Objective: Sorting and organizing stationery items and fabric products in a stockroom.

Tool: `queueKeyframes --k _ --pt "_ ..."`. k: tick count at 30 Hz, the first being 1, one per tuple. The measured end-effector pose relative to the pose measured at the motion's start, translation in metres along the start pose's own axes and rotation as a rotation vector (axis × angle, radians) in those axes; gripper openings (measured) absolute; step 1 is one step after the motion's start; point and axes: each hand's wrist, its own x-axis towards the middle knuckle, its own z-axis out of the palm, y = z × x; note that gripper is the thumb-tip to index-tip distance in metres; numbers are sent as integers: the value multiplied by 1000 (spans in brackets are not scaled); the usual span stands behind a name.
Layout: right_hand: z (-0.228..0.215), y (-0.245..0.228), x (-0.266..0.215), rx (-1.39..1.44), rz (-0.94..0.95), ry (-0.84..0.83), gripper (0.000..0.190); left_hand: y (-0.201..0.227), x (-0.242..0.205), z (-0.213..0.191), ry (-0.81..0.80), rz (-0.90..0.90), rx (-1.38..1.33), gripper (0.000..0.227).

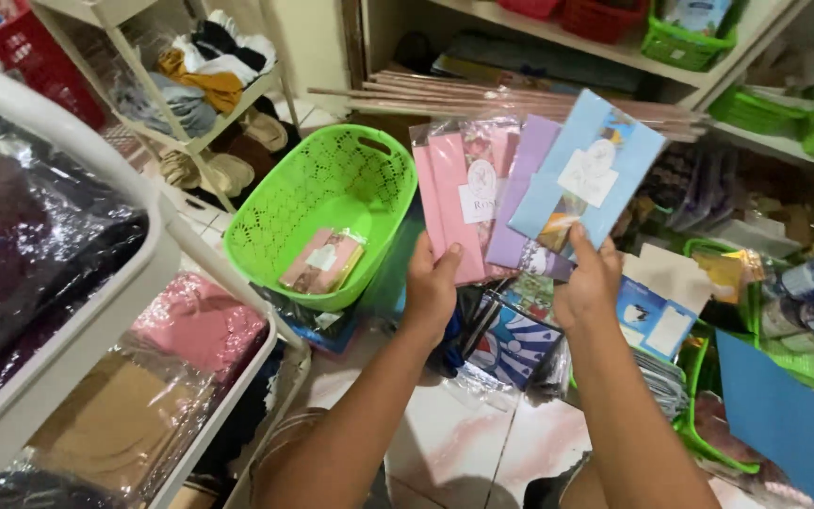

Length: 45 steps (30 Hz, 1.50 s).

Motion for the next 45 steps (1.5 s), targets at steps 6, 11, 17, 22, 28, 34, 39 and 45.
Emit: queueKeyframes --k 6,11,17,22,28,34,39,45 --pt "28 7 -6 101 134 -117 35 -9 10 -23 -29 13 -113 28" --pt "63 22 -26 -121 81 -204 50 -5 9 -19 -87 0 -67 26" --pt "46 25 5 -112 143 -284 58 17 23 -36 -162 10 -126 34" --pt "60 23 21 -60 268 -267 44 15 29 -42 -184 173 236 44" --pt "125 46 28 -29 -80 -209 42 -1 61 -46 198 -246 -612 62" --pt "153 92 72 -463 6 -509 45 -14 98 -87 345 -70 -601 70" --pt "174 185 116 -640 -76 -443 34 -11 106 -138 626 -240 -344 78" --pt "193 319 149 -853 102 -263 34 6 111 -158 820 -168 -472 79"
